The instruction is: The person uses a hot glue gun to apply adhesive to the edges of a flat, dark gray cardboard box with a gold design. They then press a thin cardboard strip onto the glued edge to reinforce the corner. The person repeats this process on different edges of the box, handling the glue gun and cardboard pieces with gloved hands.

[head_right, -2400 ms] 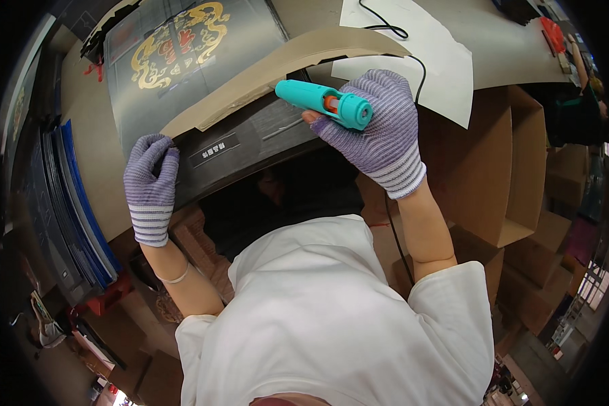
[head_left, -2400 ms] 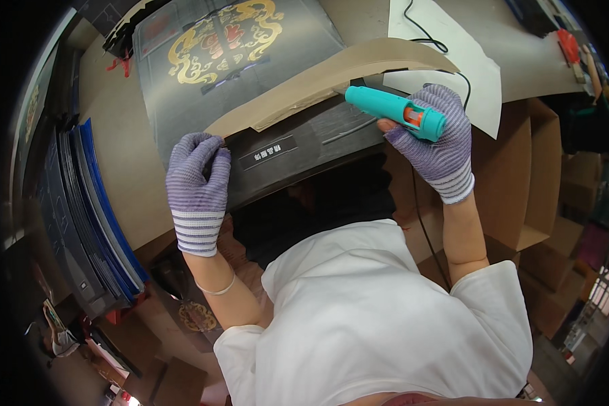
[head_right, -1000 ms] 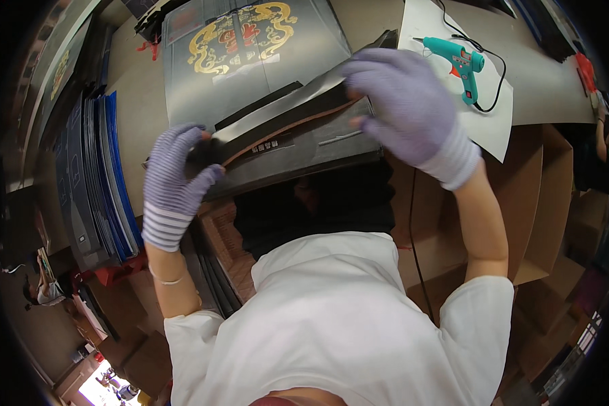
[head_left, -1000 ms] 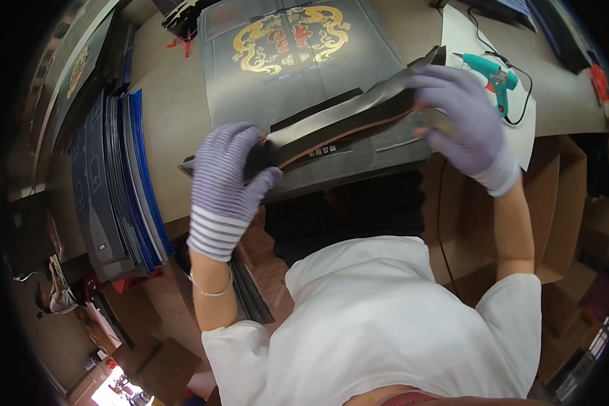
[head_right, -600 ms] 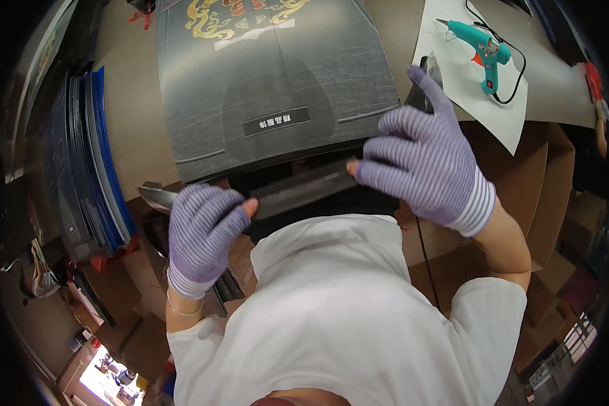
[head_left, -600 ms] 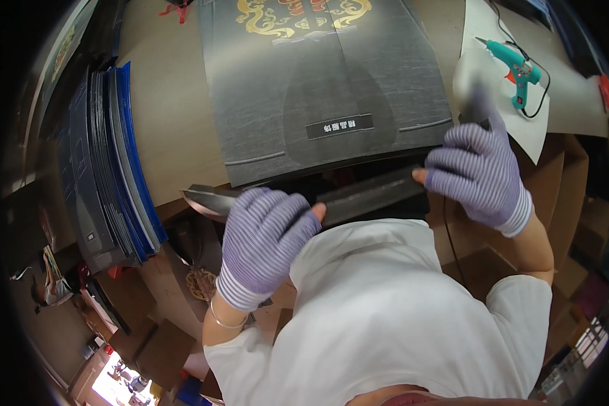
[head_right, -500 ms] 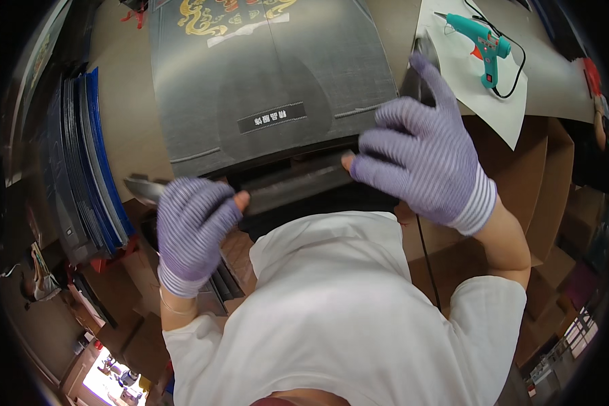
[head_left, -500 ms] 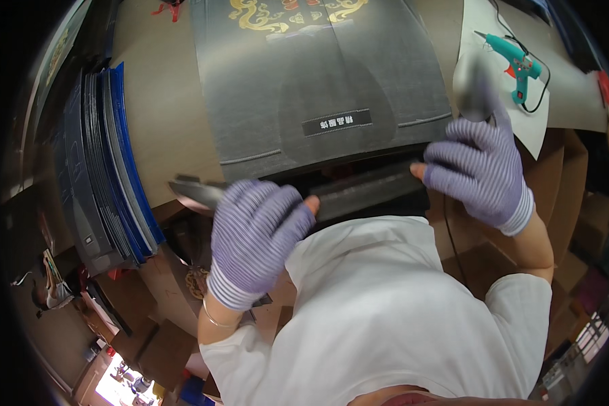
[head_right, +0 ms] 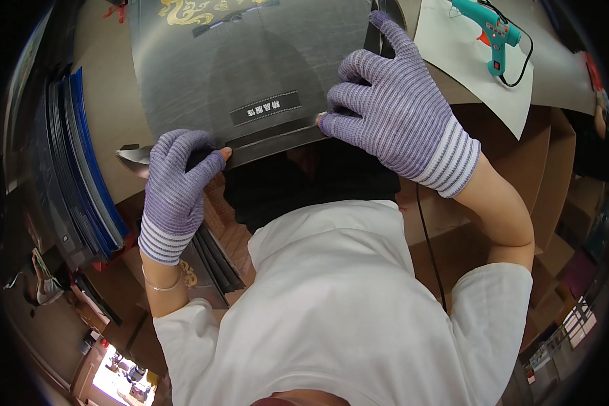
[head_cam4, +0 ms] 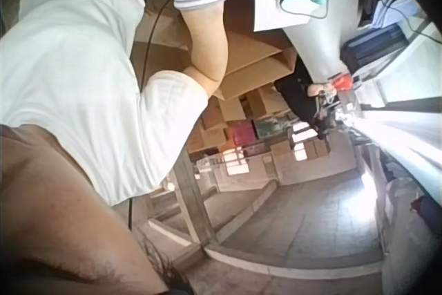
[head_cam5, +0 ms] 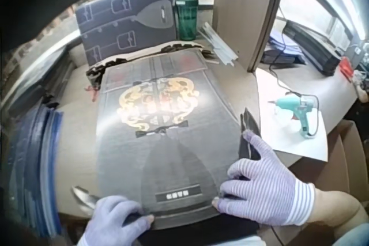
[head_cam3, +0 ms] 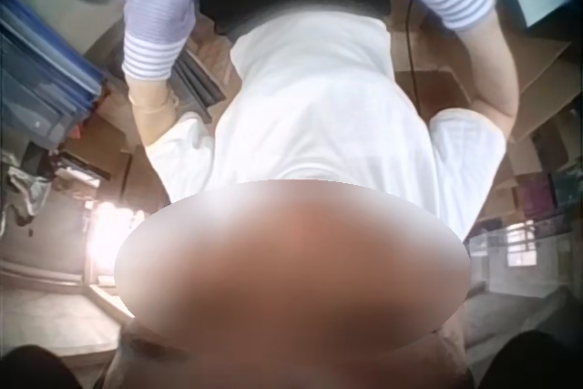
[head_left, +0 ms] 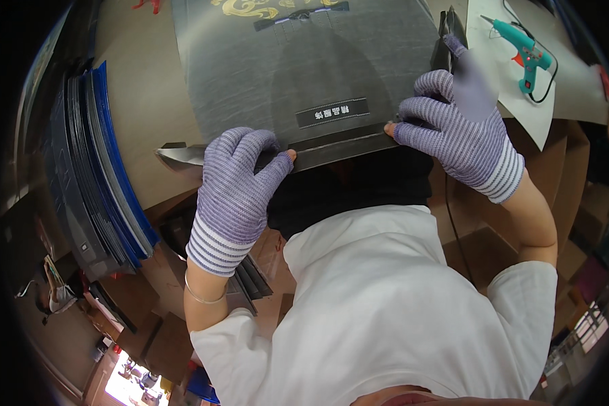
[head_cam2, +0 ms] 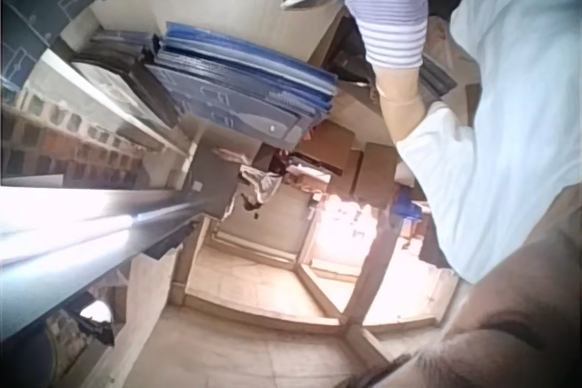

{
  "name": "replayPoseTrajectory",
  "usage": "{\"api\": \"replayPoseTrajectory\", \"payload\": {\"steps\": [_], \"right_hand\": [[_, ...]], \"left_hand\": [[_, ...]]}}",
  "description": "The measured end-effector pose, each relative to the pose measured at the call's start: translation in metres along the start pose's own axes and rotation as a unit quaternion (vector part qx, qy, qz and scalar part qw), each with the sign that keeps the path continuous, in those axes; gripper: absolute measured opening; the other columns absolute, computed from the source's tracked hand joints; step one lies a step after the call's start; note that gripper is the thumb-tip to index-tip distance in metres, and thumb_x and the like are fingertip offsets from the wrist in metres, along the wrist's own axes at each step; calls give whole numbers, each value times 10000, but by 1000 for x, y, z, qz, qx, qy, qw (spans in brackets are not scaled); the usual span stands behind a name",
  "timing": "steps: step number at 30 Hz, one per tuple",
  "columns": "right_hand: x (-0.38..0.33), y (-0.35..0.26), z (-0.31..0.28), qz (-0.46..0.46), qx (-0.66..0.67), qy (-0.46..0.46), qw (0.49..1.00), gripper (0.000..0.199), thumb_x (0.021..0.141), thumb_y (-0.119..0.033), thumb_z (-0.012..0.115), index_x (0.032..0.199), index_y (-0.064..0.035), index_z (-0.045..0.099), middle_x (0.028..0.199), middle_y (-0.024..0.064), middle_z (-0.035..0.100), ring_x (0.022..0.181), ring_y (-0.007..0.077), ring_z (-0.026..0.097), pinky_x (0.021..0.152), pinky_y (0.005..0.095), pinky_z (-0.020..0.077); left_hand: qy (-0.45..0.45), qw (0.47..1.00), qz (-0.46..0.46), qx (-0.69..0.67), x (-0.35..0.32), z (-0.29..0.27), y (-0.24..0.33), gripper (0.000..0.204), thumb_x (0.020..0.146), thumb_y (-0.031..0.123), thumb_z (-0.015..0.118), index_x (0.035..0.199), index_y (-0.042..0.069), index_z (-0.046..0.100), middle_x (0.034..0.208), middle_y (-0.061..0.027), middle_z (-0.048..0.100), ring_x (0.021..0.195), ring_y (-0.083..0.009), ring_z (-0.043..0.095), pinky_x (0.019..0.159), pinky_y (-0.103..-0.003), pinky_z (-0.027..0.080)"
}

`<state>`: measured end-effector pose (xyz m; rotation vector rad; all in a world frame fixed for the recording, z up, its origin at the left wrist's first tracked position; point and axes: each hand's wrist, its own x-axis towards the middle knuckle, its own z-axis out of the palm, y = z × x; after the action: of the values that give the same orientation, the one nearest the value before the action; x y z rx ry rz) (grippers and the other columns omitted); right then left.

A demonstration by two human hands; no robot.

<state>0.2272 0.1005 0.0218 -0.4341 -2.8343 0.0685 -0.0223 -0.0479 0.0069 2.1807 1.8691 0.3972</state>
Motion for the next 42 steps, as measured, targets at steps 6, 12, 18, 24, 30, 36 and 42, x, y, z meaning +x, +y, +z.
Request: {"api": "replayPoseTrajectory", "payload": {"steps": [6,12,18,24,30,36,42], "right_hand": [[1,-2,2,-1,-16,-2,1000,87,714,-239,759,788,-260,719,775,1,636,846,174,616,1089,579,345],[1,-1,4,3,-27,-4,1000,102,711,-229,761,798,-264,719,785,-8,648,852,175,618,1073,586,364],[-6,-1,8,35,-24,-23,999,88,739,-244,741,826,-240,726,805,-14,656,878,187,621,1084,584,352],[-7,-5,17,-15,18,3,1000,217,757,-241,721,959,-161,727,809,-24,659,873,174,623,1076,614,339],[15,-20,32,-33,181,15,983,437,767,-160,700,1202,-176,663,791,-17,652,755,144,637,1072,606,335],[32,-27,38,-67,169,13,983,277,839,-129,662,1112,-163,686,773,-15,654,745,157,653,1076,611,319],[-5,2,16,-19,108,-23,994,167,811,-113,699,973,-154,710,717,-12,643,664,129,647,1093,611,298]], "left_hand": [[10,1000,13,18,-1,0,0,155,825,191,724,952,102,718,931,-105,624,918,-278,573,848,-378,488],[12,998,-56,24,0,3,7,221,835,256,727,959,73,722,897,-123,625,886,-291,572,855,-391,474],[31,993,-106,42,1,8,14,226,817,255,747,963,86,711,905,-128,623,908,-304,576,942,-439,431],[54,995,10,78,-1,4,14,253,724,209,781,953,125,712,944,-106,612,932,-290,581,972,-522,403],[84,993,15,78,0,11,9,265,696,194,788,938,117,713,946,-100,602,936,-284,579,980,-530,394],[68,995,2,75,1,9,13,241,701,173,780,929,123,719,942,-91,604,942,-281,578,1001,-530,389],[73,995,-3,68,-1,12,12,215,717,199,786,913,132,727,919,-86,611,931,-269,582,1003,-538,387]]}}
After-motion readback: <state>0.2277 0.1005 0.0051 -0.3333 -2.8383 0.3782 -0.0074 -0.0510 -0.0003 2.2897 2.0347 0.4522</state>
